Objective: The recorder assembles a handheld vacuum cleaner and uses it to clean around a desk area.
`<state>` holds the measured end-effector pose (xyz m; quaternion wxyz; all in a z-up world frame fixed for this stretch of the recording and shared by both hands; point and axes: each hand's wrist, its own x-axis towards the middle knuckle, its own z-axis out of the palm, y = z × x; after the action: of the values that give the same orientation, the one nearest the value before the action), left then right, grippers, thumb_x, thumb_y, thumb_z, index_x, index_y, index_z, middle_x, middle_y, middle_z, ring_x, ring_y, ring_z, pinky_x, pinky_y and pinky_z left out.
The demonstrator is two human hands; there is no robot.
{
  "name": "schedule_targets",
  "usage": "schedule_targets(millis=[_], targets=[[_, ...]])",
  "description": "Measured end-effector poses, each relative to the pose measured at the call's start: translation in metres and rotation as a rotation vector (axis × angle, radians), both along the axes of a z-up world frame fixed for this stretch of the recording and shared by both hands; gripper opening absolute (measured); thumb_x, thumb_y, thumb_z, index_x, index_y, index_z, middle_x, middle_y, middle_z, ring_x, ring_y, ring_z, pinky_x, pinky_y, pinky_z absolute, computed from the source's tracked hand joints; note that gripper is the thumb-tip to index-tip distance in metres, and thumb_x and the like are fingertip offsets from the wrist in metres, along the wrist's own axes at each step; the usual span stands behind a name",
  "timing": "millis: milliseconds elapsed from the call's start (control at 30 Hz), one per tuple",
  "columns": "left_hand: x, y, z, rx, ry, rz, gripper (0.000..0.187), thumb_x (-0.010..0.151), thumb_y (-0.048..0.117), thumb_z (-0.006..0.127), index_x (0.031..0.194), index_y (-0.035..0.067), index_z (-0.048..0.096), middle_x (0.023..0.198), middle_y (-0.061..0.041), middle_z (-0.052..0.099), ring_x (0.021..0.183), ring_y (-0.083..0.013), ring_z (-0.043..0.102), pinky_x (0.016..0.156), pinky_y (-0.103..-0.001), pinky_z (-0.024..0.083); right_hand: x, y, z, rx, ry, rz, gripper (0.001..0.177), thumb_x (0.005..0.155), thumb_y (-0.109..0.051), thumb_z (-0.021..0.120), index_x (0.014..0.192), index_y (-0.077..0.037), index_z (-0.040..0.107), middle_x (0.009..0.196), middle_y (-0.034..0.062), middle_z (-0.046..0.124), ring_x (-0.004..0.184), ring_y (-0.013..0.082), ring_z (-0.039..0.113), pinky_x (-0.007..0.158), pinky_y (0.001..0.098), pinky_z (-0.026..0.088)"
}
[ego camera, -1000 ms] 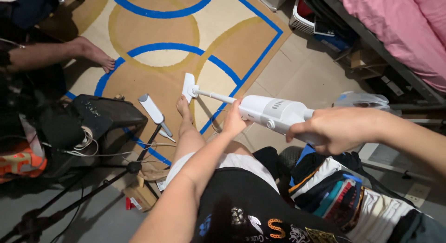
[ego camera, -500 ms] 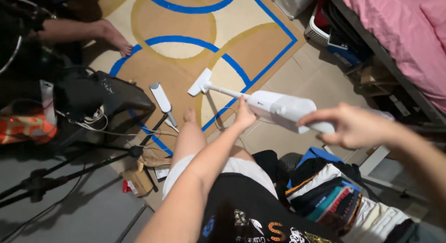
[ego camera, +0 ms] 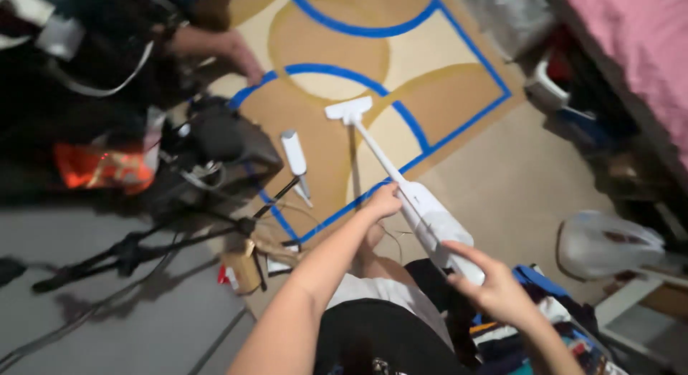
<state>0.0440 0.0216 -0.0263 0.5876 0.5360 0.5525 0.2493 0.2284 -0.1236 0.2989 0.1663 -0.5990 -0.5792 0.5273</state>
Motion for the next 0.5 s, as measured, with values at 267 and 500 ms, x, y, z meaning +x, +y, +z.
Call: schedule_targets(millis=[267,500], targets=[[-0.078,-0.001,0.013,-0.221,-0.025,0.201,0.068,0.082,0.008,0.05,0.15,0.017,0.05,0.122,-0.021,0.071,0.111,-0.0299,0.071,0.094,-0.037,0.055,-0.154,0.018,-0.012,-0.269,0.28,-0.506,0.053,0.087,-0.01,0.07,0.139,-0.011,0.06,0.056,0.0003,0.055,0.041,0.0086,0.047,0.036,0.0266,0.036],[-0.144,0.036,0.03,-0.263,0.148,0.207,0.05,0.092,0.019,0.052,0.14,0.017,0.065,0.118,-0.022,0.073,0.103,-0.0334,0.075,0.09,-0.039,0.057,-0.205,0.062,-0.08,-0.147,0.193,-0.493,0.051,0.092,-0.013,0.069,0.142,-0.011,0.059,0.062,0.0008,0.053,0.046,0.0093,0.043,0.039,0.0268,0.033]])
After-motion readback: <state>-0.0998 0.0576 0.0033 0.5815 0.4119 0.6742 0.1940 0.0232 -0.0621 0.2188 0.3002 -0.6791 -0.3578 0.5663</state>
